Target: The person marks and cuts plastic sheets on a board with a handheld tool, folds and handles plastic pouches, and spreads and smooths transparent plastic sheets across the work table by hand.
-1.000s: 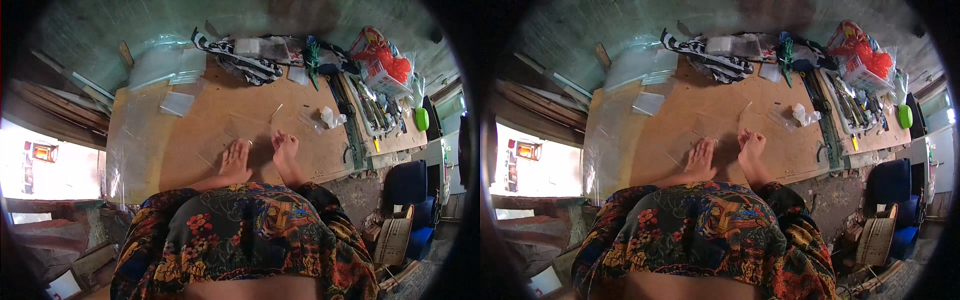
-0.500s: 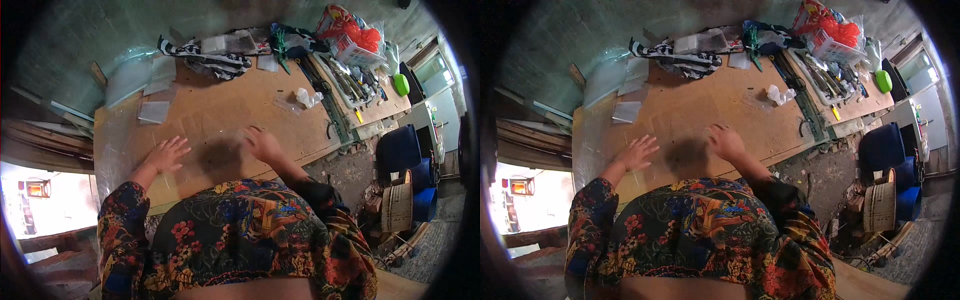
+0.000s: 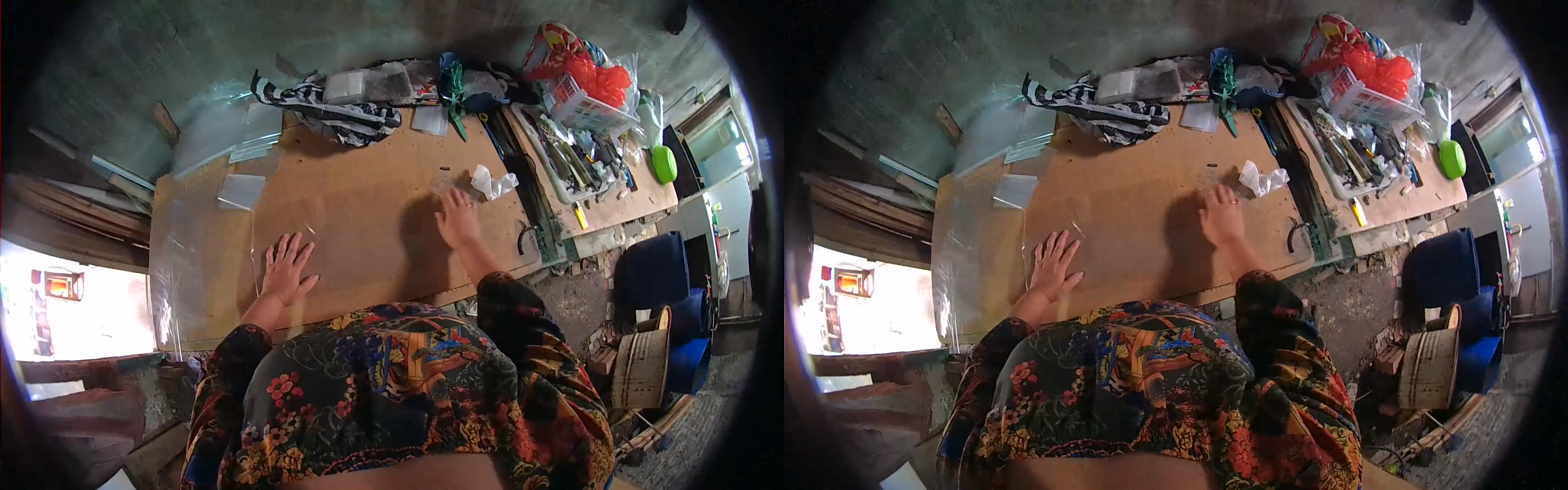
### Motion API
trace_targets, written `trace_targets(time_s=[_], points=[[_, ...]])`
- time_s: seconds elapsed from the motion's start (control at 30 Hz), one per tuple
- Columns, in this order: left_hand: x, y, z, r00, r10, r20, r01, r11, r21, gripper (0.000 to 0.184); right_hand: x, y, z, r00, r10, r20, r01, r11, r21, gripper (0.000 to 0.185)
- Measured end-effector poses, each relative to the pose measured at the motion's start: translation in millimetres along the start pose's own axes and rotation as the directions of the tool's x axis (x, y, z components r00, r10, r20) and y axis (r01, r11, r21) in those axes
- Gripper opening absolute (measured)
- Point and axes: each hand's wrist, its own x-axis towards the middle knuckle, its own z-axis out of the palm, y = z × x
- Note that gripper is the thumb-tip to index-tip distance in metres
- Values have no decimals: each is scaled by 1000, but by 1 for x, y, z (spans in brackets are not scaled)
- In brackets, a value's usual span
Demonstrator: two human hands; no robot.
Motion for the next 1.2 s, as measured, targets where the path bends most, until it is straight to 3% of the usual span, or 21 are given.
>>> trace_targets(time_s=[0.1, 0.17, 0.3, 0.33, 0.37, 0.4, 0.43, 0.5, 0.53, 0.57, 0.6, 0.67, 0.7, 0.77, 0.83, 1.0, 1.07, 1.1, 1.13, 1.17, 1.2], points=[[2, -3, 0, 1000, 23, 18, -23, 999, 25, 68, 10, 37, 10, 985, 112, -135, -96, 989, 115, 40], [3, -2, -2, 999, 27, 21, -27, 999, 20, 67, 18, 53, 19, 1000, -14, 19, 14, 1000, -20, 38], [10, 22, -17, 996, -84, 8, 84, 994, -66, 68, 22, 59, 25, 992, -122, 40, 127, 976, -175, 32], [20, 34, -22, 994, -95, -49, 89, 990, -110, 69, 28, 64, 37, 1000, 1, -5, 0, 970, 244, 29], [32, 46, -26, 989, -108, -105, 92, 984, -154, 70, 30, 70, 48, 998, 64, 1, -58, 894, 444, 27], [46, 58, -28, 976, -60, -207, -9, 948, -318, 72, 32, 68, 48, 992, 127, 7, -103, 774, 625, 25], [62, 73, -30, 949, -31, -314, -124, 879, -461, 73, 27, 48, 11, 976, 121, 182, -219, 524, 823, 23], [89, 109, -36, 956, -133, -262, -118, 645, -755, 72, 15, 23, -42, 889, -47, 455, -455, 2, 890, 22], [103, 123, -37, 986, -135, -98, -42, 370, -928, 63, 10, 18, -48, 888, -49, 458, -458, 1, 889, 22], [114, 135, -38, 995, -83, 60, 65, 60, -996, 53, 5, 15, -52, 855, -154, 495, -506, -35, 862, 22], [121, 143, -44, 995, -83, 63, 68, 58, -996, 53, 1, 11, -58, 813, -257, 523, -554, -64, 830, 23], [128, 155, -58, 936, 42, 350, 349, -238, -906, 34, -4, 6, -70, 826, -233, 513, -523, 17, 852, 15], [130, 157, -55, 935, 43, 352, 352, -240, -905, 34, -5, 6, -72, 833, -214, 510, -520, 9, 854, 10], [131, 159, -47, 965, -60, 256, 256, -7, -967, 19, -6, 11, -68, 834, -199, 514, -525, -5, 851, 6], [128, 160, -45, 953, -84, 290, 290, -14, -957, 16, -3, 20, -56, 870, -144, 471, -461, 98, 882, 3], [125, 159, -41, 933, -131, 337, 333, -47, -942, 14, -3, 23, -39, 879, -100, 466, -462, 61, 885, 5], [128, 148, -27, 943, -173, 283, 313, 179, -933, 14, 0, 24, -36, 869, -57, 491, -487, 72, 871, 6], [127, 142, -21, 941, -175, 288, 318, 174, -932, 14, 4, 24, -33, 860, -44, 508, -495, 165, 853, 7], [124, 133, -15, 951, -206, 232, 288, 308, -907, 16, 8, 25, -30, 852, -30, 523, -499, 256, 828, 9], [121, 124, -10, 958, -228, 173, 260, 437, -861, 18, 11, 26, -22, 849, -32, 528, -503, 255, 825, 9], [115, 114, -7, 957, -229, 180, 266, 435, -860, 18, 15, 27, -12, 876, -7, 483, -441, 393, 807, 13]])
